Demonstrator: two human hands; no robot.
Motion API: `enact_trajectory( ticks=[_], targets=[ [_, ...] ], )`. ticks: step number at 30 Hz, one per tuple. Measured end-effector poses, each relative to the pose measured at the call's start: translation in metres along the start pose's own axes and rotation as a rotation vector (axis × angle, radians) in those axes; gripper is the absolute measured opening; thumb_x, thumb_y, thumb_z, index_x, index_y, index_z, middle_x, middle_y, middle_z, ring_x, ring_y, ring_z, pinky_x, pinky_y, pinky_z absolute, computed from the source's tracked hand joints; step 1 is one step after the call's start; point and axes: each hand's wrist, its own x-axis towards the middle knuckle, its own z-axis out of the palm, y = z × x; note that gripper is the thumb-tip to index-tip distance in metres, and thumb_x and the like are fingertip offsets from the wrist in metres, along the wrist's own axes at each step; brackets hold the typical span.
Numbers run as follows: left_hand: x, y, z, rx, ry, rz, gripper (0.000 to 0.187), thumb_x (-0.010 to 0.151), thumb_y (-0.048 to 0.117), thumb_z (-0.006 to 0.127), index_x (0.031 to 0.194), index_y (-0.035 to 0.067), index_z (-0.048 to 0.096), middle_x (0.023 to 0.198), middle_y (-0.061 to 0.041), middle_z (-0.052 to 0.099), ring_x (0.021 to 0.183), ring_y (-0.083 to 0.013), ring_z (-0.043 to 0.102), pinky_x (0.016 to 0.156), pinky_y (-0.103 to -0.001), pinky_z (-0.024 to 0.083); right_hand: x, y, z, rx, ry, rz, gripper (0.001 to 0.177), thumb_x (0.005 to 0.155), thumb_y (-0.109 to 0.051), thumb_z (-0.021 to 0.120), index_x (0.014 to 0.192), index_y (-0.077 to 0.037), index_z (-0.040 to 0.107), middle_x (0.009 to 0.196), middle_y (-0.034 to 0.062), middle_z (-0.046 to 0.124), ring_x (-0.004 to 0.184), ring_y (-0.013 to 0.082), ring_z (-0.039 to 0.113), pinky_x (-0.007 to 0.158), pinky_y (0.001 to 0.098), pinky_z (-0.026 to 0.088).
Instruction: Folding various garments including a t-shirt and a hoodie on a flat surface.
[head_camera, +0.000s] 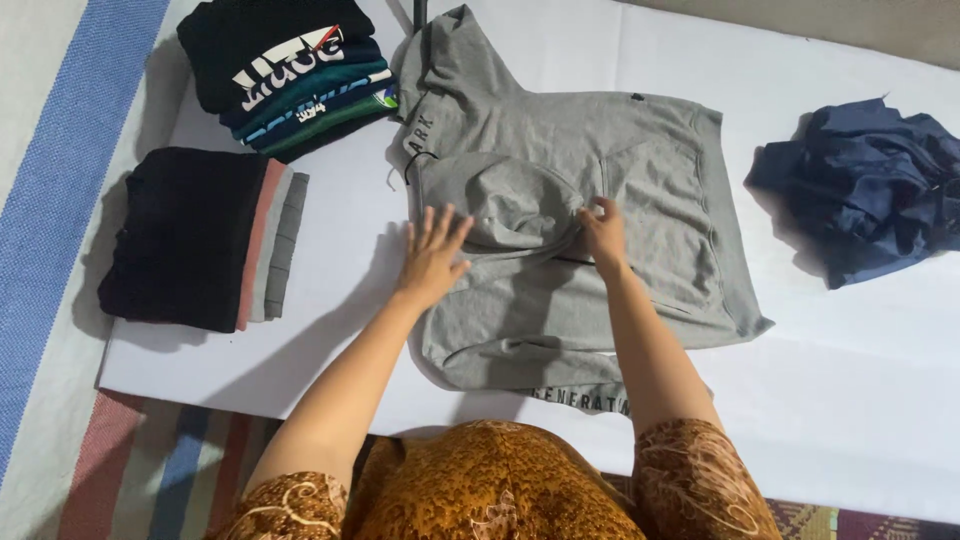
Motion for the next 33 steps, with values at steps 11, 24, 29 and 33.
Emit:
enact_trajectory(
  ticks=[11, 24, 29, 33],
  targets=[
    [-0.016, -0.04, 0.027, 0.236, -0.302, 0.008, 0.065, 0.101, 0.051, 0.047, 0.16, 0.036, 0.027, 0.173, 0.008, 0.002, 0.159, -0.0234, 0.0, 0.123, -0.065, -0.004, -0.03, -0.028, -0.019, -0.458, 0.122, -0.026, 0.032, 0.089, -0.012, 0.068, 0.12, -0.014, 0.071, 0.089, 0.0108, 0.073, 0.078, 0.0269, 0.07, 0.071, 0.0414, 0.055],
    [-0.036, -0.011, 0.05, 0.209, -0.217, 0.167, 0.066, 0.1, 0.053, 0.046, 0.16, 0.036, 0.024, 0.169, 0.0, 0.018, 0.157, -0.0264, 0.008, 0.124, -0.062, 0.003, -0.087, -0.024, -0.011, -1.012, -0.059, -0.521, 0.07, 0.1, -0.046, 0.059, 0.16, -0.021, 0.033, 0.164, 0.0243, 0.026, 0.152, 0.0438, 0.021, 0.116, 0.0661, 0.023],
    [-0.044, -0.02, 0.022, 0.149, -0.193, 0.225, 0.059, 0.1, 0.041, 0.051, 0.155, 0.025, 0.038, 0.165, -0.003, 0.029, 0.155, -0.0272, 0.017, 0.122, -0.062, 0.006, -0.077, -0.027, -0.058, -0.719, 0.003, -0.548, 0.056, 0.098, -0.028, 0.063, 0.15, -0.012, 0.049, 0.147, 0.0231, 0.051, 0.132, 0.044, 0.047, 0.108, 0.0584, 0.036],
    [-0.077, -0.041, 0.001, 0.126, -0.005, 0.371, 0.035, 0.097, 0.016, 0.057, 0.13, 0.013, 0.067, 0.153, -0.006, 0.053, 0.15, -0.027, 0.037, 0.128, -0.055, 0.018, -0.097, -0.026, -0.131, -0.787, 0.4, -0.636, 0.039, 0.09, -0.014, 0.072, 0.129, -0.009, 0.067, 0.119, 0.0202, 0.069, 0.111, 0.0424, 0.061, 0.098, 0.0516, 0.045]
  ],
)
